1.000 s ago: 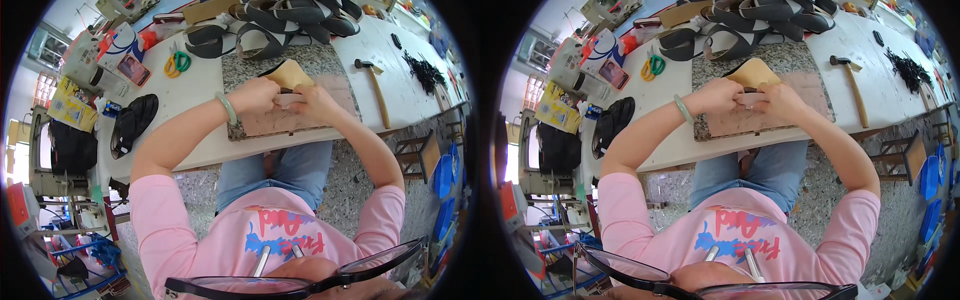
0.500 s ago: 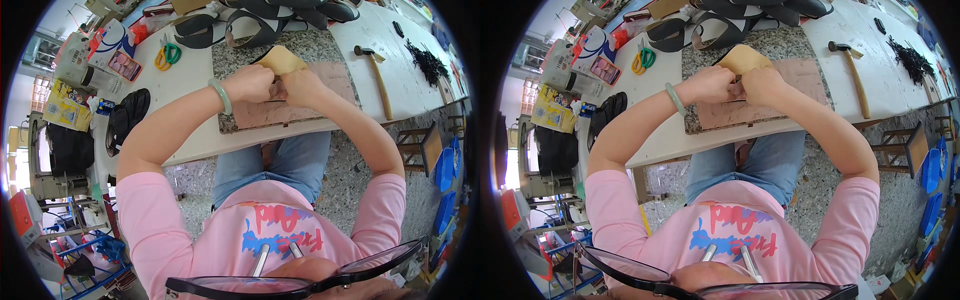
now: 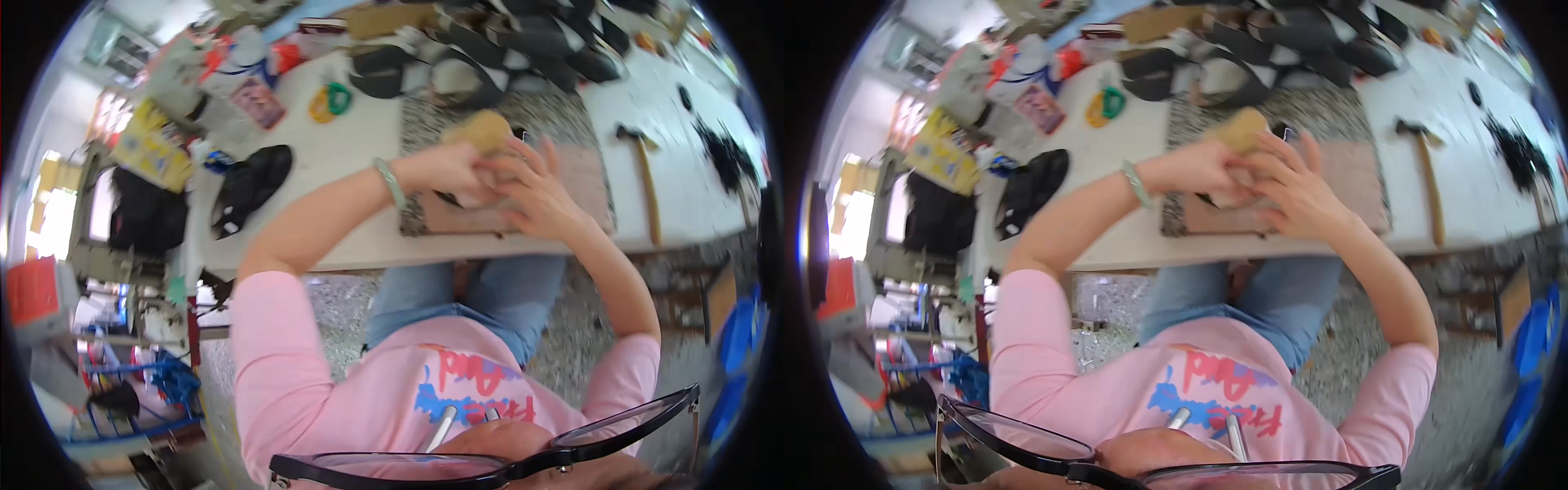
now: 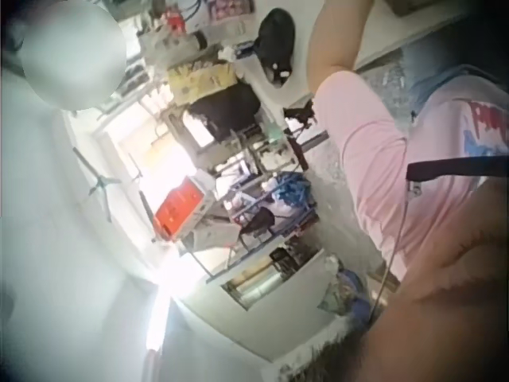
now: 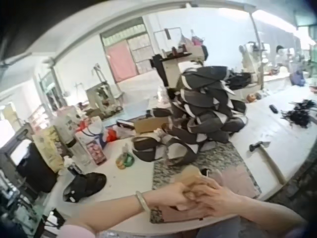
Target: Applying adhesive to shoe components and hammering them together at a workshop table.
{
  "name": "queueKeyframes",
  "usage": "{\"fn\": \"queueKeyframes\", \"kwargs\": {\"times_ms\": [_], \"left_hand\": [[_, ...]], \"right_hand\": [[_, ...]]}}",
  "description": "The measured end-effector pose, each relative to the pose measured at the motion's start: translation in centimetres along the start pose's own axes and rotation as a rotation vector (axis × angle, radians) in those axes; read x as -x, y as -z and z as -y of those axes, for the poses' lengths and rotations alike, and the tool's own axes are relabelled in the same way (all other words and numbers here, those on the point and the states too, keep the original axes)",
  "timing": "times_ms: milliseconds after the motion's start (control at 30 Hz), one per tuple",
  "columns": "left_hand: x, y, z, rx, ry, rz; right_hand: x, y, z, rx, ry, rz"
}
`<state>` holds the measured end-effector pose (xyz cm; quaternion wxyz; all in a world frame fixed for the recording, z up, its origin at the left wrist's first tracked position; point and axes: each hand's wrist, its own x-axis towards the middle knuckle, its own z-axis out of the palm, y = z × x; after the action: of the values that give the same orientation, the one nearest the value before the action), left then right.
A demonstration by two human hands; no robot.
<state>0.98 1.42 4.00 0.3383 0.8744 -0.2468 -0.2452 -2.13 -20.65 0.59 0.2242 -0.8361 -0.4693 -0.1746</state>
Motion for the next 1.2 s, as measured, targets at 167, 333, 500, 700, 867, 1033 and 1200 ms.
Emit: {"fn": "queueKeyframes", "kwargs": {"times_ms": [167, 333, 500, 700, 867, 1033, 1200], "left_hand": [[4.7, 3.5, -5.0, 0.618, -0.075, 0.308], [6.8, 2.8, -5.6, 0.77, -0.236, 0.175], [4.0, 4.6, -5.8, -0.119, -0.544, 0.124], [-1.2, -1.1, -1.8, -0.858, -0.449, -0.092], [-1.8, -2.8, -0.5, -0.702, -0.388, -0.24], [-1.9, -3.6, -0.1, -0.866, -0.274, -0.2], [-1.1, -3.0, -0.9, -0.743, -0.176, -0.186]], "right_hand": [[-0.5, 6.0, 1.0, -0.403, -0.04, -0.185], [-1.7, 8.7, 2.8, -1.044, -0.115, -0.163], [-1.0, 9.9, 0.8, -0.198, 0.13, 0.156], [2.6, 1.2, 0.7, 0.549, 0.116, 0.32], [3.5, 0.7, 1.1, 0.523, 0.078, 0.237], [2.8, 0.8, 0.6, 0.462, 0.067, 0.228], [1.6, 0.0, 0.7, 0.449, 0.026, 0.196]]}}
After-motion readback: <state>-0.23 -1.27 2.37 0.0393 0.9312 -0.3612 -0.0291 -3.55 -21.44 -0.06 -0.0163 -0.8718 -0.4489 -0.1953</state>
